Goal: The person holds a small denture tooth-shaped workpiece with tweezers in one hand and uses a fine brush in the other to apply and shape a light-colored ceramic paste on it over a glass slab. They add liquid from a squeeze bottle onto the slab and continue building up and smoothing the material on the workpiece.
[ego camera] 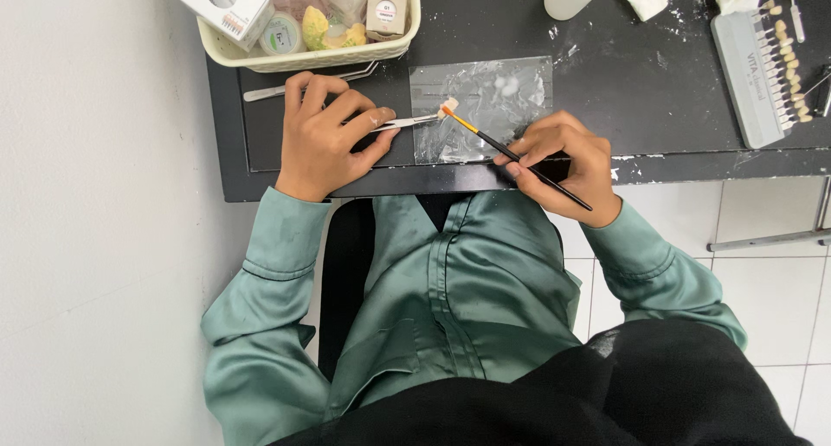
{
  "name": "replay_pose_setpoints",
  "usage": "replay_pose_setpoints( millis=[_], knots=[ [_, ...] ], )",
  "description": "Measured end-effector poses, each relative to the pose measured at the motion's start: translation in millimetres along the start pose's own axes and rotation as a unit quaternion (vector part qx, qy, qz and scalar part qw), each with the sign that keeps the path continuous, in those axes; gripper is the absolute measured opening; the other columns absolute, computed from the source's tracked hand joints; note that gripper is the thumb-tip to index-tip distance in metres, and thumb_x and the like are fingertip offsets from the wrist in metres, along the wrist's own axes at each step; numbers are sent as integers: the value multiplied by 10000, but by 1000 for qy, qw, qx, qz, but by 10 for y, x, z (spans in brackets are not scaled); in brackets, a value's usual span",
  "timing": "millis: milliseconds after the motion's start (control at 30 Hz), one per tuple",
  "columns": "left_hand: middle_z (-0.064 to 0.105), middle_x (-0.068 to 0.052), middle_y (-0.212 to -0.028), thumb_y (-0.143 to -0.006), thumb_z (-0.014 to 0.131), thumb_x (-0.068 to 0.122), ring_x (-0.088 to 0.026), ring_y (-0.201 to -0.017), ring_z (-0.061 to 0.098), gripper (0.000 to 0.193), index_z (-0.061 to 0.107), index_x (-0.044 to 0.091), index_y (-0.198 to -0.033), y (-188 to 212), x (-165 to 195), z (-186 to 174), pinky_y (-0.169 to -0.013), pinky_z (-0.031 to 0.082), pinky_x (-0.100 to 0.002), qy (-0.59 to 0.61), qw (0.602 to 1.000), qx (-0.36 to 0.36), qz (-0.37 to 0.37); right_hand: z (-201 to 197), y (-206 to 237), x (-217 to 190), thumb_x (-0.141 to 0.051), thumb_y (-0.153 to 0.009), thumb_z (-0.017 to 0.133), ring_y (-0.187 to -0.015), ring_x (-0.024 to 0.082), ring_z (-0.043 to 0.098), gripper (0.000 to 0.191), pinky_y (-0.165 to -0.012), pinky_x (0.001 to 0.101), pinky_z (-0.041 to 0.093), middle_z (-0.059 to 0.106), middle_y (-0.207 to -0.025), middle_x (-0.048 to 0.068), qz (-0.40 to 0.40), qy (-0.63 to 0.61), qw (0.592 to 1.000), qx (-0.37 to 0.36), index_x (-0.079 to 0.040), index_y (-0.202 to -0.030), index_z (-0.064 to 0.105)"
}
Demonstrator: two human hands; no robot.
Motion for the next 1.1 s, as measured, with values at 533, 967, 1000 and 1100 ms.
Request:
replay_pose_setpoints(
  millis=[533,967,1000,1100],
  knots=[
    [649,82,-954,-901,898,238,-214,-1025,549,198,784,203,-1060,-3,3,-12,-995,376,-454,-17,1000,8,10,14,-31,-33,73,-868,790,-973,238,678,217,-805,334,576,735,-961,142,-5,22,1000,14,-24,-917,601],
    [654,83,-946,-887,905,241,-203,-1020,554,212,794,203,-1063,-2,11,-10,-998,375,-455,-24,1000,12,14,17,-56,-71,82,-872,793,-975,242,671,211,-807,344,576,743,-961,140,-5,32,999,7,-17,-928,615],
    [654,83,-946,-886,906,241,-204,-1020,554,212,795,203,-1063,-2,16,-10,-999,375,-455,-24,1000,12,14,11,-56,-75,83,-865,794,-975,243,669,214,-808,352,570,745,-960,141,-10,41,999,5,-14,-924,613],
    [657,82,-947,-884,908,237,-204,-1019,555,215,798,202,-1066,0,7,-10,-997,374,-454,-22,1000,11,15,16,-58,-76,82,-855,800,-974,246,670,218,-798,358,571,743,-958,150,-13,52,999,6,-11,-914,611]
  ],
)
Point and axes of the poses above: each hand's wrist, its own y-axis away from the middle knuckle, its own z-axis out of the palm, x = y × z, the point moved 1 cm from there along -y, towards the middle knuckle
